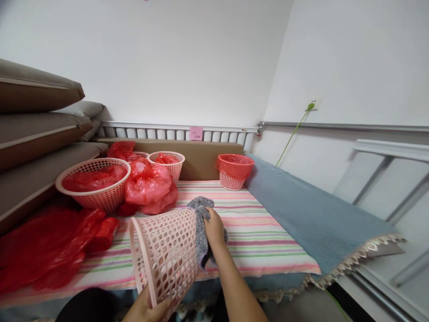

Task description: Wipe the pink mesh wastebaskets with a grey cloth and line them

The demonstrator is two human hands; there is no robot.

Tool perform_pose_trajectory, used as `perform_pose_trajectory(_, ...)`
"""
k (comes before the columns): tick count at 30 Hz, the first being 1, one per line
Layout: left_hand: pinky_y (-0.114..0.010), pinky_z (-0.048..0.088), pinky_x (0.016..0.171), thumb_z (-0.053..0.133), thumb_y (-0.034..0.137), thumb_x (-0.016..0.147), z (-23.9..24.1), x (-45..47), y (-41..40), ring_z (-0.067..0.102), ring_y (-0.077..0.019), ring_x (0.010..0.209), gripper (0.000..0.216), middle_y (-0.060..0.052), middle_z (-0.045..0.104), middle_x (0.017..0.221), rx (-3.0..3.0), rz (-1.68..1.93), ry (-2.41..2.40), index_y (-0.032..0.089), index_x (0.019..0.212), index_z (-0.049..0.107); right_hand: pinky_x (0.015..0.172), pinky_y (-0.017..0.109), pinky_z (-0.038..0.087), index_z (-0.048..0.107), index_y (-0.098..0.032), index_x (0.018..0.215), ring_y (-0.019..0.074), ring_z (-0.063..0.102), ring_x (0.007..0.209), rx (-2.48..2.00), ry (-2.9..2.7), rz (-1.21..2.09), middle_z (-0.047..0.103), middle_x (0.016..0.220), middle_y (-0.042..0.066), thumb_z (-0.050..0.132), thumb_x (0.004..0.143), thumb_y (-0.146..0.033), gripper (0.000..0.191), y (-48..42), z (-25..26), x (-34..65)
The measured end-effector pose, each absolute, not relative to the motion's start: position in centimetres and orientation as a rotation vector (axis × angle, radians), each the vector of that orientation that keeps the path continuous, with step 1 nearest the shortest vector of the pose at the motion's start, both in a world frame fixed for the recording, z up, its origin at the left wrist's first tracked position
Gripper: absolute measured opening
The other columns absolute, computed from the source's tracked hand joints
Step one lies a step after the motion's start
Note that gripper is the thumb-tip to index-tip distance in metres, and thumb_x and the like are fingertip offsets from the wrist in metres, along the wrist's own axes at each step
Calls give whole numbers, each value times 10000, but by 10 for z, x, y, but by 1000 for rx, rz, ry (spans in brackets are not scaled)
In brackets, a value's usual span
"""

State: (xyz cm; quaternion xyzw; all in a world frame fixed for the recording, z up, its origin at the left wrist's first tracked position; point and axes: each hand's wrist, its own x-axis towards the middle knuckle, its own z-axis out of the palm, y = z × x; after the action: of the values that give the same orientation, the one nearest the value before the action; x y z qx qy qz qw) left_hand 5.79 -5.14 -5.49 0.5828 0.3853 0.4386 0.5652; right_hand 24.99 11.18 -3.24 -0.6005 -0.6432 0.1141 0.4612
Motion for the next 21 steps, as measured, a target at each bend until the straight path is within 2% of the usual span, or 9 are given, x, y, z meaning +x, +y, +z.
perform_pose_trajectory(6,-440,214,1084,586,470,740,-51,57,-50,391,-279,1255,609,-121,501,1312,1353,1018,818,209,1274,452,888,332,407,558,-200,1053,200,553,1008,-1477,-1592,248,614,1056,56,470,698,-100,380,104,-37,250)
perform_pose_trajectory(11,-453,241,1068,589,529,704,-43,54,-50,432,-307,1213,622,-147,543,1253,1382,979,902,179,1211,506,930,359,368,560,-184,1037,210,510,1024,-1309,-1722,221,593,1045,63,452,662,-53,412,74,-26,217)
perform_pose_trajectory(15,-439,275,1048,639,451,680,-43,53,-49,477,-302,1156,530,-137,591,1172,1338,1009,924,165,1120,563,919,359,364,560,-189,1023,207,494,999,-1161,-1835,297,584,1005,57,451,643,-36,424,35,-7,179)
perform_pose_trajectory(21,-414,377,972,664,261,647,-59,47,-50,541,-294,1039,320,-77,686,868,1334,1106,1054,140,940,621,961,358,325,550,-235,1057,197,450,1043,-970,-1984,386,552,1033,32,425,581,1,546,-10,13,141)
